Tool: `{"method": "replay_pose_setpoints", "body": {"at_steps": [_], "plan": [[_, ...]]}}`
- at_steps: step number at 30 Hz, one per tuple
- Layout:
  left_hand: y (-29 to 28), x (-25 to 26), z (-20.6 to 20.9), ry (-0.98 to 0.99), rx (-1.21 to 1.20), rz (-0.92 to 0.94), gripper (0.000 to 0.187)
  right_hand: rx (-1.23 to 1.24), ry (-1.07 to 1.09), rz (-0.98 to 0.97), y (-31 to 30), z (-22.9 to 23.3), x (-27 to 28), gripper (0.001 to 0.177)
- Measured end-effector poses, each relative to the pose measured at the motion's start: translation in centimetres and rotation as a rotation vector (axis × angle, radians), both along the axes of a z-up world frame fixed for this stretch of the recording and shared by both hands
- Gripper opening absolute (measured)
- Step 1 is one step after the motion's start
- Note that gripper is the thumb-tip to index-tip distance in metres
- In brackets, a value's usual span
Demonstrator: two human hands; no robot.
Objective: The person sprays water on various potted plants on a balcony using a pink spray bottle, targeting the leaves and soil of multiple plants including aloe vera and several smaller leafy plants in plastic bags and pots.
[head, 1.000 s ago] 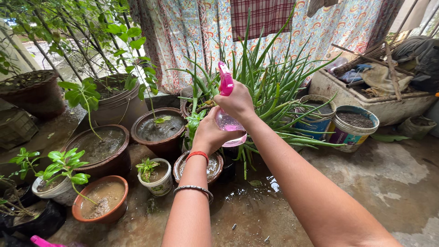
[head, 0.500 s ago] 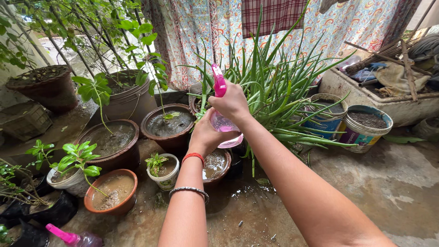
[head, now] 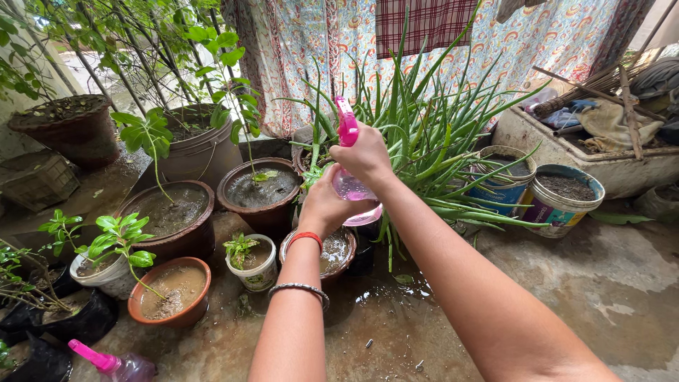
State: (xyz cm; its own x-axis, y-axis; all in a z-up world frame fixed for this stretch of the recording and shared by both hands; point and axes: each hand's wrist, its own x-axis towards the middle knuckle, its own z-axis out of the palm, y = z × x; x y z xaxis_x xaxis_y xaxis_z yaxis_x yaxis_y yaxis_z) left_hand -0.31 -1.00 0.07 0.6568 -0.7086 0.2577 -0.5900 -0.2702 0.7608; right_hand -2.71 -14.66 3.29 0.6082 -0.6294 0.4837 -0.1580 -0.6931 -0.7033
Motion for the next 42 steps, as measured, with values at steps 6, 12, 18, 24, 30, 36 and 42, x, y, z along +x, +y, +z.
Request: {"method": "replay_pose_setpoints", "body": {"at_steps": [6,12,18,24,30,36,42], "plan": [[-1.0,-0.4,-0.2,-0.007,-0.01,-0.008,0.1,0.0,-0.061,-0.007,-0.9,-0.4,-0.7,0.026],[-0.7,0.5,-0.8,0.0,-0.022,-0.004,0.104,-0.018,-0.109,0.022,-0.9,-1.2,0.1,0.033],[1.3,1.3,-1.4,0.03,-0.04,0.014,0.101,-0.038,-0.151,0.052,1.0,-2.4,1.6,0.03],[3.4,2.6,-1.6,0.021,0.018,0.093,0.099,0.049,-0.21,0.115,3.2,-3.0,3.3,0.028],[5.4,3.9,-2.4,-0.001,-0.01,0.116,0.104,0.015,-0.129,0.139,5.4,-3.3,4.7,0.025],[7.5,4.6,-1.9,0.017,0.026,0.176,0.103,0.048,-0.152,0.214,7.6,-3.1,6.0,0.026],[9.2,5.4,-1.4,0.09,0.044,0.181,0.107,0.036,-0.079,0.279,9.1,-2.9,7.2,0.031]]}}
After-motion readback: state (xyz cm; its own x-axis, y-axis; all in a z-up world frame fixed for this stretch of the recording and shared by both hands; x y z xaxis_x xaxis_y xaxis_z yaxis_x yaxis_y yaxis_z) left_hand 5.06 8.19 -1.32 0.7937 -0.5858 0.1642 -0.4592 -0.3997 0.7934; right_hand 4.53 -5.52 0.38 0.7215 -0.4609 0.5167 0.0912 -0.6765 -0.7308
